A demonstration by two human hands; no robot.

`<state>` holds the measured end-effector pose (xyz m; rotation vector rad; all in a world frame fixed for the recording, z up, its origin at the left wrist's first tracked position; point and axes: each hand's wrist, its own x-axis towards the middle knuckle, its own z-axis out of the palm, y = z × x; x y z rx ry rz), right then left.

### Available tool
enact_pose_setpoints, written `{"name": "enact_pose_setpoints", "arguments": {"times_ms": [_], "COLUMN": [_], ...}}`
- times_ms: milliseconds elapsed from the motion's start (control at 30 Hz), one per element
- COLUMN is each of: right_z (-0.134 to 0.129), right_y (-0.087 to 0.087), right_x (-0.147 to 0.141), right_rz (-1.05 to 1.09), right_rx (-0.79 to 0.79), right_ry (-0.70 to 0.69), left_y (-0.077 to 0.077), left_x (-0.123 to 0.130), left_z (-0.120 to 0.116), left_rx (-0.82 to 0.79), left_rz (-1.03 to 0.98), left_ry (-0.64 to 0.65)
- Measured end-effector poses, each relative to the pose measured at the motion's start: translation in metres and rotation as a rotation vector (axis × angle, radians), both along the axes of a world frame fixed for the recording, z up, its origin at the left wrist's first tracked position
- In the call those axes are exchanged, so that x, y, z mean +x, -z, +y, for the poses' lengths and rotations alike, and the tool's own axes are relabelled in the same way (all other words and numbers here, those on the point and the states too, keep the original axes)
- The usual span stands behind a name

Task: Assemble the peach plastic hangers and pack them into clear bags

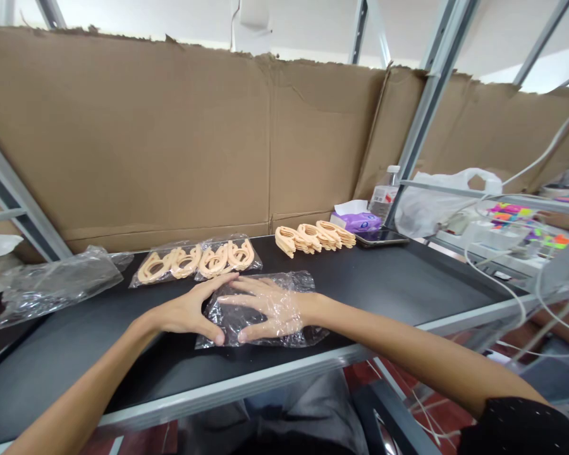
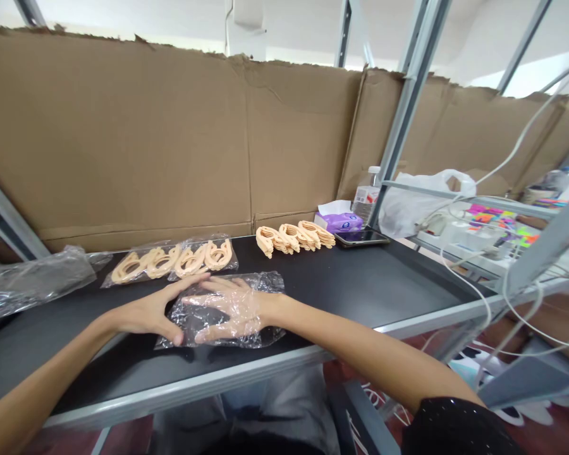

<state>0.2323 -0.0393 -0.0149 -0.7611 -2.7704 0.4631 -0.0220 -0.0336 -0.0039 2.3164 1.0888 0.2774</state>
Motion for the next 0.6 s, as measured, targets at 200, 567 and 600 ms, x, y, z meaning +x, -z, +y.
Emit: {"name": "enact_pose_setpoints", "arguments": {"times_ms": [200,567,600], "right_z": [0.002,0.025,0.035], "right_y": [0.000,-0.022,-0.025], "right_x": [0.015,0.106,0.107], "right_rz": [0.045,0.374,0.376], "right_rx": [0.080,0.106,0.152], "right_ry": [-0.054,0.559,0.650], "left_y": [0.000,0.003,0.002], "left_x": [0.000,0.002,0.002], "left_z": [0.001,0.001,0.001], "left_rx": [0.002,0.044,0.048], "left_rz": [0.017,0.067,0.070], "left_ry": [-0.011,-0.039,-0.038]}}
